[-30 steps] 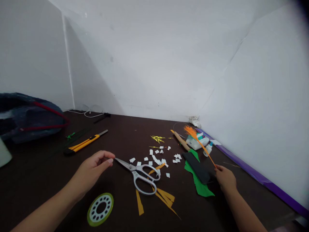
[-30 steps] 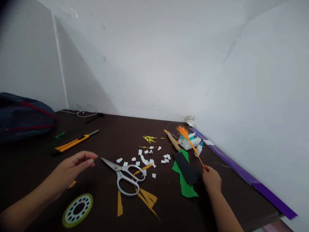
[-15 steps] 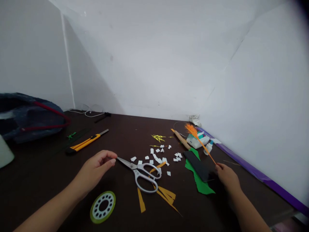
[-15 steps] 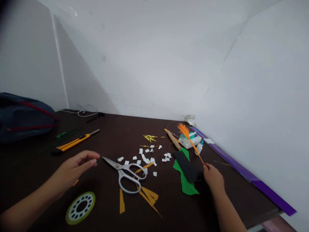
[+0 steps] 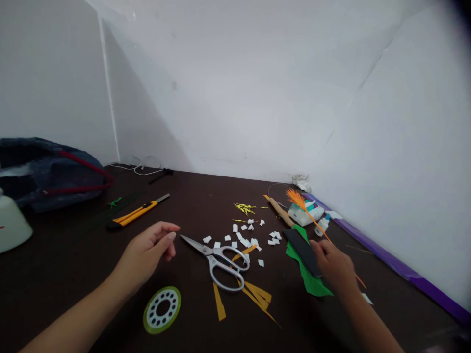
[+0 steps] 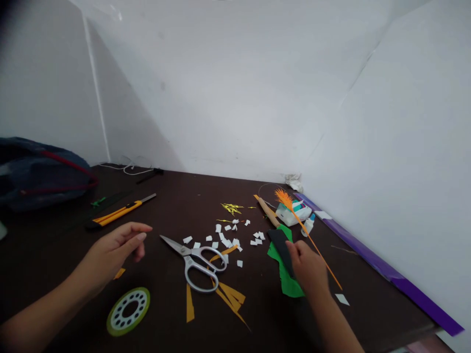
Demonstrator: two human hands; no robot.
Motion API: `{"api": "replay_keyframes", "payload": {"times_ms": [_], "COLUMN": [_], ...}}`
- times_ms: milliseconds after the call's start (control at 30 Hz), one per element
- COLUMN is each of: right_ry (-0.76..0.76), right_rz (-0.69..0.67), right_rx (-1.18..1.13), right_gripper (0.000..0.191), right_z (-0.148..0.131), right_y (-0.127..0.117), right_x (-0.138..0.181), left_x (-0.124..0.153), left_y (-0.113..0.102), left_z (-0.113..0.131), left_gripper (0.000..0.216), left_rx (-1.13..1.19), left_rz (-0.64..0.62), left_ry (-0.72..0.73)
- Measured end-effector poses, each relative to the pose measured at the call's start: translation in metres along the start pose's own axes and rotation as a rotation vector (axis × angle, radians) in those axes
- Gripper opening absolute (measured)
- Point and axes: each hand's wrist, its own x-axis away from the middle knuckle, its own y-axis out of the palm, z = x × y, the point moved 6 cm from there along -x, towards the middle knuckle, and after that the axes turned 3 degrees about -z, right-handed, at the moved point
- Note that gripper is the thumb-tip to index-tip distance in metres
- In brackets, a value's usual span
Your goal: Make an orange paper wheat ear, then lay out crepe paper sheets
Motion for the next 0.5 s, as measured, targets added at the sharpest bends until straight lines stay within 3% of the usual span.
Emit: {"api": "replay_keyframes", "payload": {"times_ms": [200,333,433,500], "right_ry": [-0.497,-0.699,-0.692,-0.587], "right_rz": [-0.13,-0.352,-0.392,-0.313], "right_rx": [-0.315,-0.353,-0.323,-0.283], "right_gripper": [0.029,0.019,0.013,0.014], "right_z": [-0.124,-0.192,-0.207,-0.185], "right_y": [0.008,0.024,0.04,0.04], "right_x": [0.017,0.007,-0.016,-0.039], "left_x": [-0.001,-0.011,-0.016,-0.016], "left_y": [-0.004,-0.002,0.001,-0.001], "left_z": [-0.007,-0.007,-0.011,-0.017], "left_gripper": [0.032,0.032,0.018,0.016], "left_rx": [-0.199,-0.377,-0.539,-0.576], "left_rz": [0.051,-0.008,-0.126,-0.191], "left_ry": [-0.006,0.097,0.257,0.333]}}
